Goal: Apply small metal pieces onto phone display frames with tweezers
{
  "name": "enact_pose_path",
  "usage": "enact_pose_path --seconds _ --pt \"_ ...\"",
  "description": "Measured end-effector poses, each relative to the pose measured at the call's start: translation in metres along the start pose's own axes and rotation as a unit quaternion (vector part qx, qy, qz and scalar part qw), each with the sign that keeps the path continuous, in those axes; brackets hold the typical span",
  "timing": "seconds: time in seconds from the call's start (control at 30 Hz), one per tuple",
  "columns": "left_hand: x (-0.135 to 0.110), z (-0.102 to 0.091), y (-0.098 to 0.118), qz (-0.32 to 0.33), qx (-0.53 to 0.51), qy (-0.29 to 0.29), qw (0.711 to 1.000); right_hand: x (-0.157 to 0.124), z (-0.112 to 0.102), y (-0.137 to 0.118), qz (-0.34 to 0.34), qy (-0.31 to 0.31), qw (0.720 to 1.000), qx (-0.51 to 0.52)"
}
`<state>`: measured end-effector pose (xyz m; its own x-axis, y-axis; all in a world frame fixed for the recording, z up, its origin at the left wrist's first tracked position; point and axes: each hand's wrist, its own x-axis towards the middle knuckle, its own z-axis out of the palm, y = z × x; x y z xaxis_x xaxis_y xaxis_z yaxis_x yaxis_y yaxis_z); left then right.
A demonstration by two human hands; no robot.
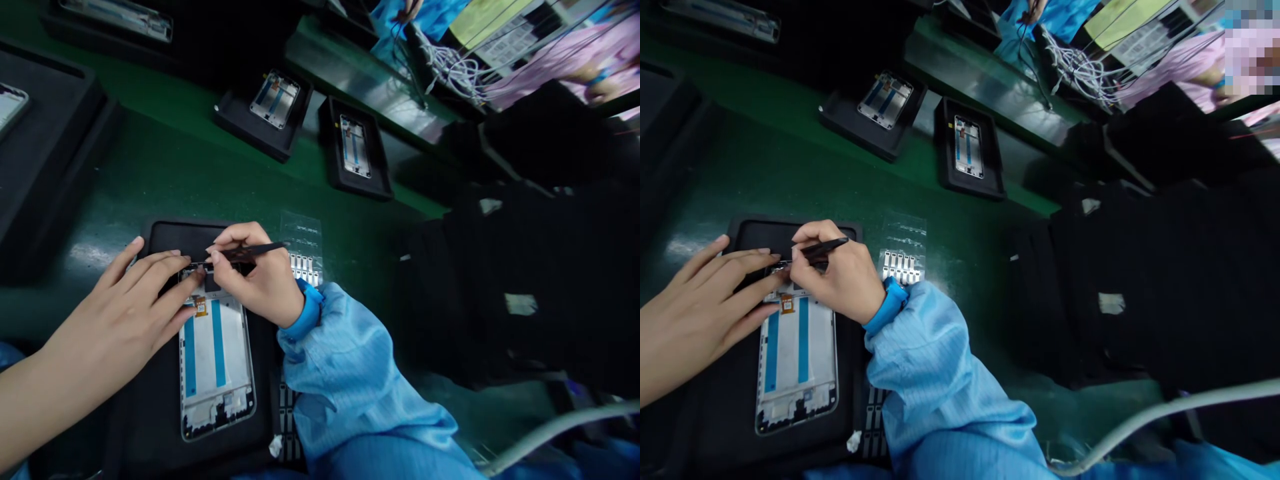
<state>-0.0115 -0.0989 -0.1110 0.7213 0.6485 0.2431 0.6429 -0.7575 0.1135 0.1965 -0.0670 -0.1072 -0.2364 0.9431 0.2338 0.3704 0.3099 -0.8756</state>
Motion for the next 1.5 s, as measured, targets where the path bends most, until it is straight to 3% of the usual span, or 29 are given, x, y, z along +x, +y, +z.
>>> enact_pose_path --seconds 0.3,0.5,0.87,1.03,1.23,1.5 --pt "0.001 -0.002 0.001 -0.004 -0.011 0.001 1.000 -0.002 0.005 -0.005 -0.090 -0.008 0.989 -0.120" --pt "0.000 -0.001 0.001 -0.005 -0.003 0.006 1.000 0.001 0.000 0.005 -0.013 0.007 0.999 0.029" --pt "0.000 0.001 0.002 -0.011 0.001 0.007 1.000 0.002 0.003 0.004 -0.093 0.007 0.995 -0.044" --pt "-0.001 0.002 0.001 -0.008 0.009 0.008 1.000 0.003 0.002 0.004 -0.066 0.000 0.998 -0.024" --pt "-0.001 0.002 0.003 -0.017 0.009 -0.002 1.000 0.005 0.004 0.000 -0.119 -0.005 0.990 -0.076" --pt "-0.001 0.002 0.002 -0.017 0.017 0.003 1.000 0.007 0.003 0.003 -0.073 -0.023 0.996 -0.034"
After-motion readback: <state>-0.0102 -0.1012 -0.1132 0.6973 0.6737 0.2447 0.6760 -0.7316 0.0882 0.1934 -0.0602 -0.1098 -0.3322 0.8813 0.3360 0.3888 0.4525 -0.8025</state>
